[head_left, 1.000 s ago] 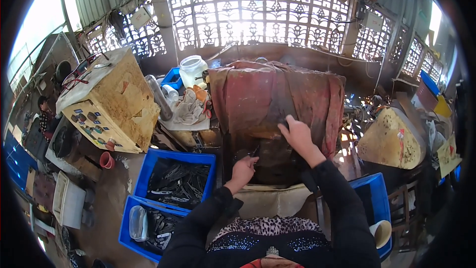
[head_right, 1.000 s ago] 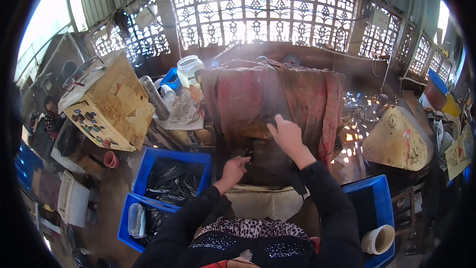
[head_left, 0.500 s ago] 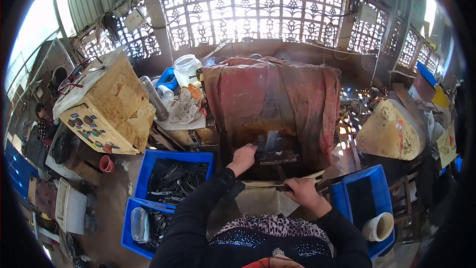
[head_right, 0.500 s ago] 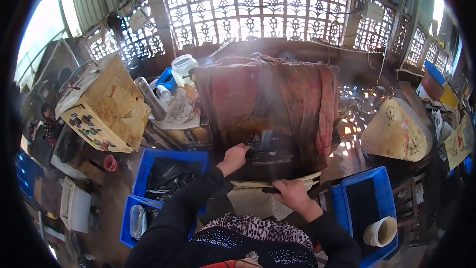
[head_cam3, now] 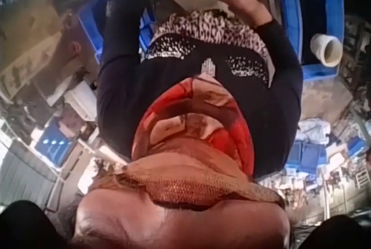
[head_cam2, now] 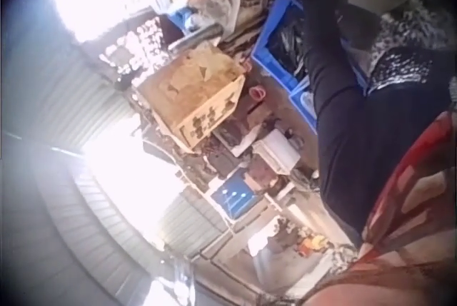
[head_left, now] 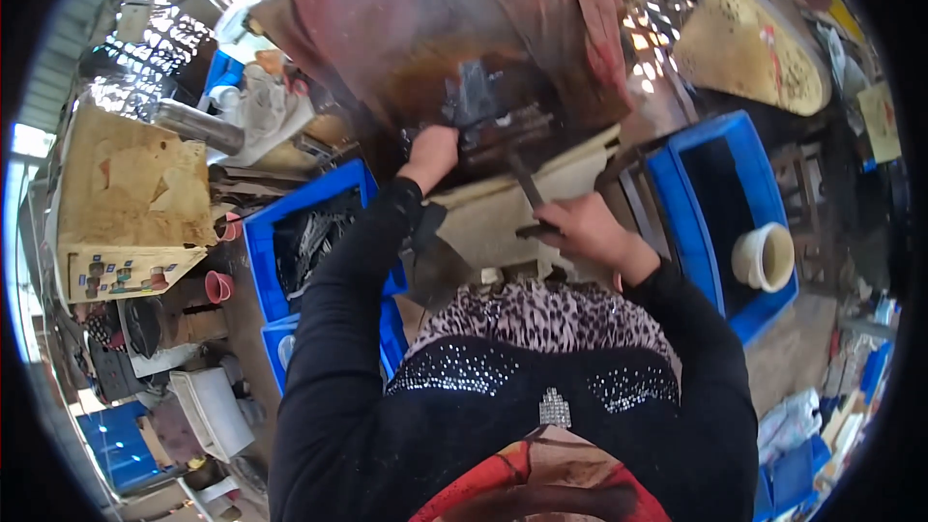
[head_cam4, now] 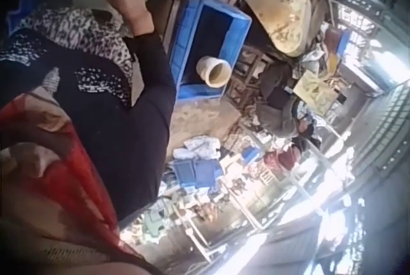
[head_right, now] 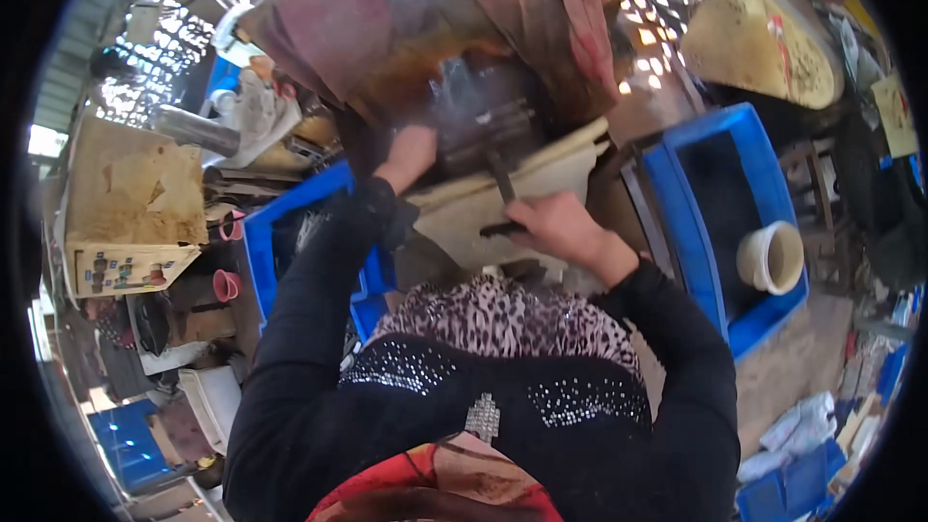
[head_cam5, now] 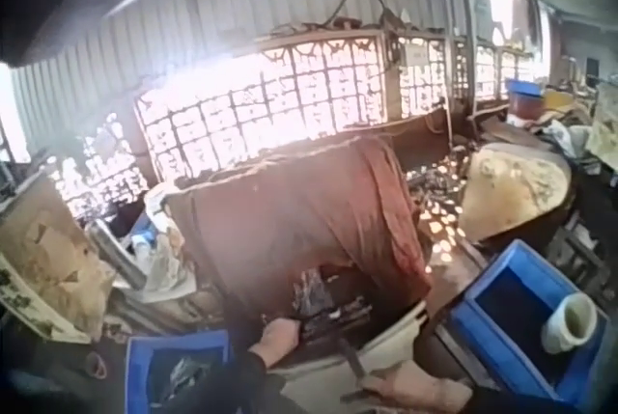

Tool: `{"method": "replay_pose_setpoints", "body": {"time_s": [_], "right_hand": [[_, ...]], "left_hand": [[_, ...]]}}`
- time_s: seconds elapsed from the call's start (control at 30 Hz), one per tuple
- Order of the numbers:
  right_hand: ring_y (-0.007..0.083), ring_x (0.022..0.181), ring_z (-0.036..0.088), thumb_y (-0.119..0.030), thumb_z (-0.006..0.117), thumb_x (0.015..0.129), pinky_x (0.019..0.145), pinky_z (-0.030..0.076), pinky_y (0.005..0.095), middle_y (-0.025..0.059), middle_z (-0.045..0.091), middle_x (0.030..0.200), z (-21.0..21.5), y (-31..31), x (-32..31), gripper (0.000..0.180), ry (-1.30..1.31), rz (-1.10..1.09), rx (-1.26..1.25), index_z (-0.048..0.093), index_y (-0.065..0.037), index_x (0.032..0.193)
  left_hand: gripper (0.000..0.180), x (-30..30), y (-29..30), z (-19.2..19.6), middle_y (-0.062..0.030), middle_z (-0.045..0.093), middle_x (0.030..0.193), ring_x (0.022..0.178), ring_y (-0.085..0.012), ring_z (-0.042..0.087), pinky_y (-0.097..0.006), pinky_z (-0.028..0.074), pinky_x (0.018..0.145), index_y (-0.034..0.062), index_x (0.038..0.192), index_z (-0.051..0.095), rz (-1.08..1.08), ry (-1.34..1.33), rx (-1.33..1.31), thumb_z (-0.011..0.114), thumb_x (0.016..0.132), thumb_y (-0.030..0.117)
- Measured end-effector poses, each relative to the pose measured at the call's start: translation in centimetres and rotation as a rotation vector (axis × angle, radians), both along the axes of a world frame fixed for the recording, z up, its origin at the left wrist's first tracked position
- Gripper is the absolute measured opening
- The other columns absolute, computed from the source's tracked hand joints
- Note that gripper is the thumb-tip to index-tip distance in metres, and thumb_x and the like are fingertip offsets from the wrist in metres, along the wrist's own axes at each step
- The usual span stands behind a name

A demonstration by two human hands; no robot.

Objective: The person picks up a metal piece from a blue bin, holds it against a grinding machine, and then dips it into a bucket of liquid before placing it into a different blue bin.

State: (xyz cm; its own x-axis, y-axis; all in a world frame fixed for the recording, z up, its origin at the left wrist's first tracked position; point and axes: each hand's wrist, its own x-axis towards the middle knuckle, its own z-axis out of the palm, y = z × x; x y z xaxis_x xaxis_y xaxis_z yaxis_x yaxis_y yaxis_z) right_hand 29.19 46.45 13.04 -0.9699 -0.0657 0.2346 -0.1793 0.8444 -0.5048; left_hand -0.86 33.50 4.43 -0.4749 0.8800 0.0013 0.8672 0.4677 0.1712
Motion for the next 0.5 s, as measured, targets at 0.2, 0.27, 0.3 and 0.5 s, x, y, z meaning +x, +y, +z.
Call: {"method": "replay_pose_setpoints", "body": {"time_s": [0.2, 0.27, 0.3, 0.5], "right_hand": [[0.0263, 0.062, 0.06, -0.022, 0.073, 0.084, 0.057, 0.047, 0.0378, 0.0071, 0.057, 0.072, -0.4, 0.6, -0.8, 0.028, -0.066, -0.117, -0.402, 0.059, -0.006, 0.102], [0.0198, 0.057, 0.056, -0.025, 0.071, 0.088, 0.054, 0.045, 0.0357, 0.0015, 0.053, 0.069, 0.0, 0.5, -1.7, 0.028, 0.002, -0.276, -0.614, 0.059, -0.005, 0.103], [0.0198, 0.057, 0.056, -0.025, 0.071, 0.088, 0.054, 0.045, 0.0357, 0.0015, 0.053, 0.069, 0.5, 0.7, -2.2, 0.028, 0.002, -0.275, -0.611, 0.059, -0.005, 0.103], [0.0132, 0.06, 0.047, -0.015, 0.063, 0.092, 0.057, 0.04, 0.0297, -0.0032, 0.045, 0.07, 1.2, 3.0, -6.1, 0.019, -0.216, -0.441, -1.526, 0.057, -0.005, 0.108]], "left_hand": [[0.015, 0.5, -0.1, -2.4, -0.0238, 0.067, 0.086, 0.087, -0.0425, 0.065, -0.051, 0.051, 0.08, 0.0028, 0.082, 0.07, -0.032, -0.028, 0.038, 0.056, 0.077, 0.006], [0.015, 0.6, -0.4, -2.6, -0.0239, 0.067, 0.086, 0.088, -0.0427, 0.064, -0.05, 0.051, 0.081, 0.0026, 0.081, 0.07, 0.0, -0.038, 0.045, 0.056, 0.079, 0.008], [0.015, 0.8, -0.5, -2.8, -0.0239, 0.067, 0.086, 0.089, -0.0429, 0.064, -0.05, 0.051, 0.081, 0.0025, 0.081, 0.07, 0.016, -0.044, 0.047, 0.057, 0.079, 0.009], [0.018, 0.3, -1.5, -3.3, -0.0235, 0.067, 0.084, 0.088, -0.0419, 0.065, -0.05, 0.051, 0.081, 0.0022, 0.08, 0.07, 0.065, -0.129, 0.031, 0.059, 0.082, 0.016]]}}
